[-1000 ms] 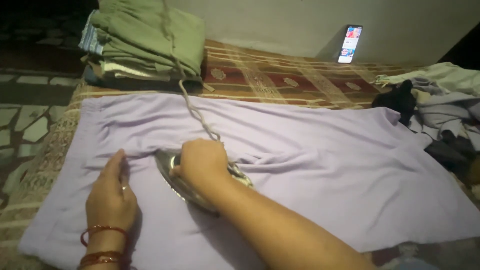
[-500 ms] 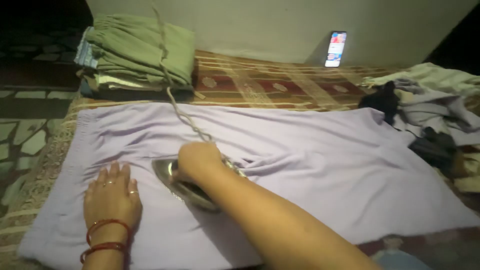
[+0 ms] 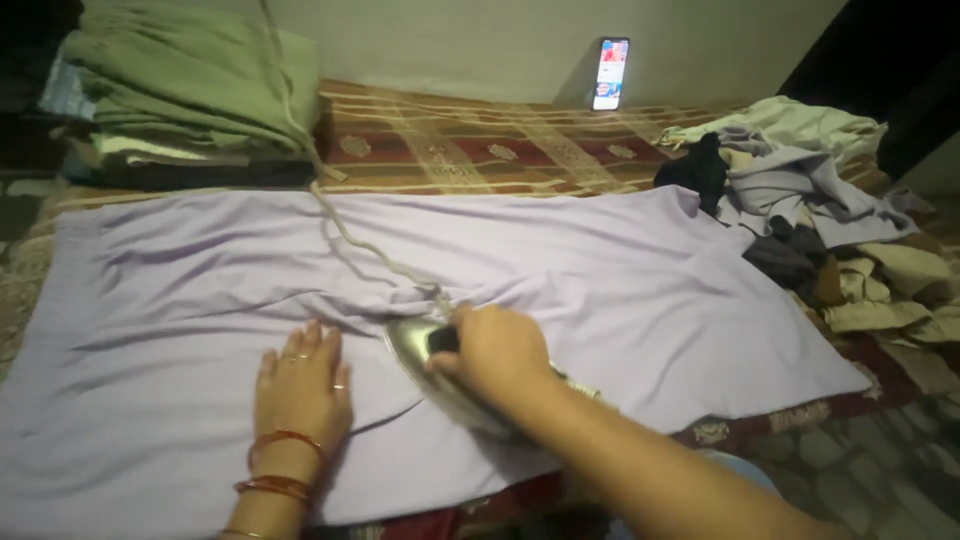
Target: The recorder irons a purple pair of trousers on a bed and then folds them.
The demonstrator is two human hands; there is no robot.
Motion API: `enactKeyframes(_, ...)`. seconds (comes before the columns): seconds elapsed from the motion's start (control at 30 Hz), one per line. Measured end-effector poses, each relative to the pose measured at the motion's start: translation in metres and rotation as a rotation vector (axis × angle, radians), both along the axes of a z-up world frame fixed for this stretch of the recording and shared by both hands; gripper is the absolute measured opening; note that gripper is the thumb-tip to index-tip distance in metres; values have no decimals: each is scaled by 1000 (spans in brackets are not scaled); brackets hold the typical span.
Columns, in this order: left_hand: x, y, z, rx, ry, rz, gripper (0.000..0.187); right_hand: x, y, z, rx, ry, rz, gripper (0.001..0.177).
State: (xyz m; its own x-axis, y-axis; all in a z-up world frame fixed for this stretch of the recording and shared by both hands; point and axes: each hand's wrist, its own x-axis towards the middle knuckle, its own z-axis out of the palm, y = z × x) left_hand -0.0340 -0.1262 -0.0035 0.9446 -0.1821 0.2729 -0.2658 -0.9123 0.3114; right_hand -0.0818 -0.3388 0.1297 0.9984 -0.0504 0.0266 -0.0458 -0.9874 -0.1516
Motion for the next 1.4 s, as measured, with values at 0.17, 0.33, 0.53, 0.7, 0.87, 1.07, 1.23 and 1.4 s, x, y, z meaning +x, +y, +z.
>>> enactKeyframes(0.17,2,-31,19,131,27,37,63,70,-28,-7,-85,-51,5,52)
enactKeyframes(0.33,18,-38,24,189,85,94,75,127,-36,-5,-117,-38,-12,59)
enactKeyframes(0.53,23,-32,13,270,95,115,69,154,-47,-24,-83,-55,26,58)
enactKeyframes(0.7,22,-12,-9,178,-59,57,62,101,-51,-6,-44,223,23,56)
enactKeyframes(0.87,6,6,-4,213,-64,139,57,16,-52,11,-85,258,186,55)
enactKeyframes(1.07,-4,31,3,284,-100,171,54,-22,-28,19,-126,291,355,51)
enactKeyframes(1.23,-1,47,1,261,-110,128,53,7,5,-4,-52,98,422,45)
enactKeyframes(1.4,7,54,-1,292,-131,360,56,72,53,-1,-60,37,256,52)
